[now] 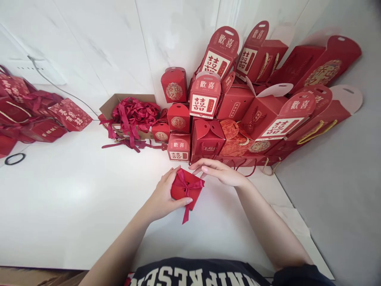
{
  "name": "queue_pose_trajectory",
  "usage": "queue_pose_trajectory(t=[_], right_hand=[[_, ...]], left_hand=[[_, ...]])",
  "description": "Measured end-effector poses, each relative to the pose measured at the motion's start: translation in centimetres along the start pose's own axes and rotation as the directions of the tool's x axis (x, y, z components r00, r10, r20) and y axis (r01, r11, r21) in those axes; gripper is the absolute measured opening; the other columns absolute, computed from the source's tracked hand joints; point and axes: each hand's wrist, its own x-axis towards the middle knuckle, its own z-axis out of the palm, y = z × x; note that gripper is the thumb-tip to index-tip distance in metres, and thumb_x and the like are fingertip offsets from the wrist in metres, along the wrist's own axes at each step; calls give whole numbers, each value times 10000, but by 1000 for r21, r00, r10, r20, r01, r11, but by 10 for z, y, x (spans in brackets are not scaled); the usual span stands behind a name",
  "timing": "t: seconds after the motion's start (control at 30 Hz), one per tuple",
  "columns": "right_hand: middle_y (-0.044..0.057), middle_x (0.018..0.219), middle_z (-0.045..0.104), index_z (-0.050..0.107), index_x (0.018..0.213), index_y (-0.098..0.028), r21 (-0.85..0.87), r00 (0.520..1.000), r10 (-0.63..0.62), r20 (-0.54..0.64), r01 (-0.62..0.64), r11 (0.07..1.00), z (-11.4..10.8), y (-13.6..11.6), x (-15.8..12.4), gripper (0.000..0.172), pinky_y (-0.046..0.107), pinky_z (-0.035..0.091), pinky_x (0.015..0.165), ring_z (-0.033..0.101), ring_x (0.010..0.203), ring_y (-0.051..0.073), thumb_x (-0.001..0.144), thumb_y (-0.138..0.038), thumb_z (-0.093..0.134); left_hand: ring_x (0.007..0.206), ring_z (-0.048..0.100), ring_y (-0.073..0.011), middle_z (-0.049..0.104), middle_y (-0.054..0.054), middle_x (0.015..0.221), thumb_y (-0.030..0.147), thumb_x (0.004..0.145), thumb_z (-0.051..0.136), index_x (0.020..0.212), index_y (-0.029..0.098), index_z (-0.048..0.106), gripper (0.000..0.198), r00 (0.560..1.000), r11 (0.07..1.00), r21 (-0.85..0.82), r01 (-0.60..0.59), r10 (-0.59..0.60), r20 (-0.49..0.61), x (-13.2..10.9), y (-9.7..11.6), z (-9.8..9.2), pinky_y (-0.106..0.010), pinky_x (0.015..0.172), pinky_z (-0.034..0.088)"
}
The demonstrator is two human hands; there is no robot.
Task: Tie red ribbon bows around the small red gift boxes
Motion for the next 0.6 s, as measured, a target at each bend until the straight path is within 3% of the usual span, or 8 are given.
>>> queue_pose_trajectory(t=[0.07, 0.13, 0.2, 0.27, 0.37, 0.47, 0.6], right_hand=[[71, 1252, 593, 575, 1204, -226, 6, 1000, -4, -25, 4, 1000, -3, -12, -6, 349, 369, 471, 938, 585, 1109, 203, 964, -452, 459], [65, 1251, 598, 567, 1202, -235, -52, 997, -4, -77, 0, 999, -4, -24, -13, 335, 368, 461, 957, 587, 1106, 197, 959, -447, 475], [60, 1233, 612, 563, 1192, -243, -124, 991, -9, -133, -8, 992, -5, -35, -20, 322, 363, 462, 952, 587, 1107, 196, 957, -447, 480], [54, 1204, 630, 559, 1179, -251, -199, 982, -11, -187, -27, 980, -5, -44, -27, 307, 352, 476, 922, 594, 1092, 197, 955, -447, 483], [44, 1166, 650, 550, 1175, -266, -275, 968, -10, -251, -62, 959, -6, -56, -39, 296, 333, 500, 866, 615, 1043, 193, 946, -446, 499], [43, 1160, 657, 538, 1194, -277, -282, 963, -34, -268, -44, 958, -7, -66, -51, 301, 320, 510, 863, 625, 1040, 190, 938, -436, 519], [49, 1140, 662, 537, 1195, -286, -306, 957, -58, -283, -33, 951, -7, -77, -66, 296, 313, 527, 830, 636, 1010, 195, 935, -426, 529]], left_hand=[[1390, 358, -315, 357, -135, 1514, 511, 816, 619, 1499, 240, 204, 844, 999, 998, 55, 14, -12, -50, -5, 7, 1, -530, 1139, 298], [1391, 355, -310, 373, -135, 1504, 493, 863, 552, 1506, 235, 157, 799, 982, 986, 161, 48, -18, -185, -9, 19, 6, -583, 1166, 188], [1401, 323, -341, 383, -159, 1489, 548, 819, 581, 1512, 206, 124, 898, 962, 961, 267, 73, 3, -274, -13, 31, 14, -627, 1158, 127], [1381, 334, -380, 396, -193, 1464, 589, 745, 638, 1515, 177, 111, 1020, 953, 937, 334, 99, 7, -303, -15, 40, 23, -663, 1133, 136], [1288, 443, -372, 485, -185, 1372, 519, 740, 651, 1512, 170, 131, 994, 954, 913, 377, 154, -38, -299, -16, 42, 28, -659, 1114, 191], [1224, 496, -355, 528, -170, 1313, 521, 762, 618, 1502, 153, 185, 933, 949, 893, 394, 216, -97, -299, -17, 31, 14, -593, 1093, 291], [1142, 562, -346, 544, -162, 1292, 588, 754, 608, 1462, 162, 301, 881, 911, 854, 372, 365, -244, -333, -21, -11, -39, -488, 952, 461]])
